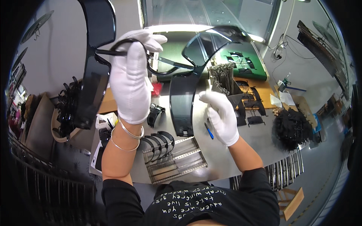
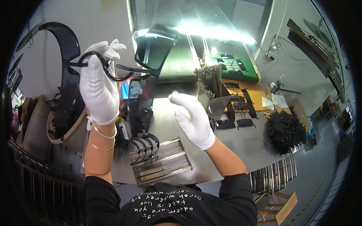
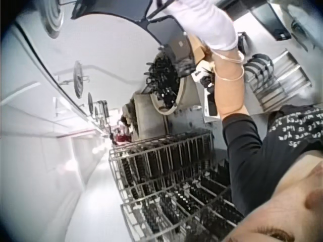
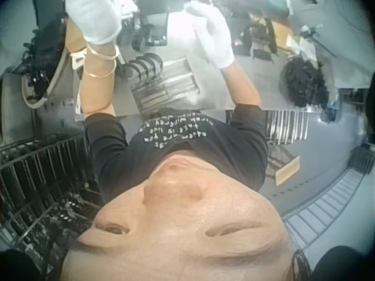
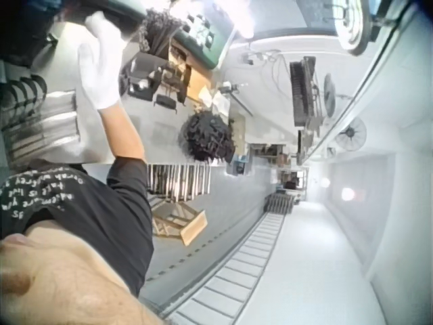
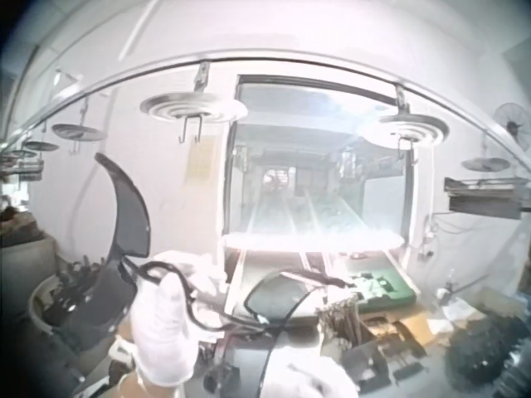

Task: The person assembles sunglasses by attaching black plastic arms to frames using a metal jig. They repeatedly pick up frames and arms, align them in the jig, and secure them before placing the completed units on the table.

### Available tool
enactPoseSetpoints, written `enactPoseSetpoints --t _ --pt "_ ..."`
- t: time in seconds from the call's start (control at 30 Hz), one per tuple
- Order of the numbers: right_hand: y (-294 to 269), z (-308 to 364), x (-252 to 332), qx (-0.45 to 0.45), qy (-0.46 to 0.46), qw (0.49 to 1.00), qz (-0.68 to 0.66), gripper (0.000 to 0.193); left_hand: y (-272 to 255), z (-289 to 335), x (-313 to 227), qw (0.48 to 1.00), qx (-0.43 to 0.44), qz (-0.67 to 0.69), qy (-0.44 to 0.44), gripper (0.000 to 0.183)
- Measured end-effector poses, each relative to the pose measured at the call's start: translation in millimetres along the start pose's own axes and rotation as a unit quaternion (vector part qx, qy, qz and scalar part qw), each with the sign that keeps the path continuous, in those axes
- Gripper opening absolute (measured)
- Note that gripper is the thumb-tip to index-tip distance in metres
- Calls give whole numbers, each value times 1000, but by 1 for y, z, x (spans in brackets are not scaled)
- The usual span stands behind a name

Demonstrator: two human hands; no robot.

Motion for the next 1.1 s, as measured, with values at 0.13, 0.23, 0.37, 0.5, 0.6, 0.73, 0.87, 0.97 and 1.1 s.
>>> enactPoseSetpoints --t 0.13,0.23,0.37,0.5,0.6,0.73,0.87,0.97,1.1 --pt "20 -1 -33 -65 195 972 -117 46 12 80 46 979 49 -99 -174 26" --pt "55 12 -45 139 8 975 173 31 -16 195 80 852 -106 108 -500 40" --pt "58 91 -101 100 74 981 147 24 -57 300 54 767 -201 169 -586 49" --pt "118 177 -204 250 375 882 138 34 -60 341 -4 702 -127 53 -699 59" --pt "154 184 -227 248 393 875 136 40 -57 339 -17 684 -35 -40 -728 35" --pt "162 169 -225 300 433 830 184 39 -67 357 -27 701 -71 -203 -681 58" --pt "172 156 -245 387 431 800 154 56 -41 367 -9 691 -5 -245 -680 45" --pt "137 159 -228 384 319 837 224 38 -16 382 8 817 35 -171 -550 17" --pt "129 171 -148 264 510 774 -267 34 39 386 57 748 96 2 -657 29"
Point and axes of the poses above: each hand's wrist, its own z-axis away from the middle knuckle, its own y-axis out of the palm, x = y × z, the point moved 5 cm from there along -z, towards the middle knuckle, and after that the axes turned 12 degrees about x, right-handed, at the moved point
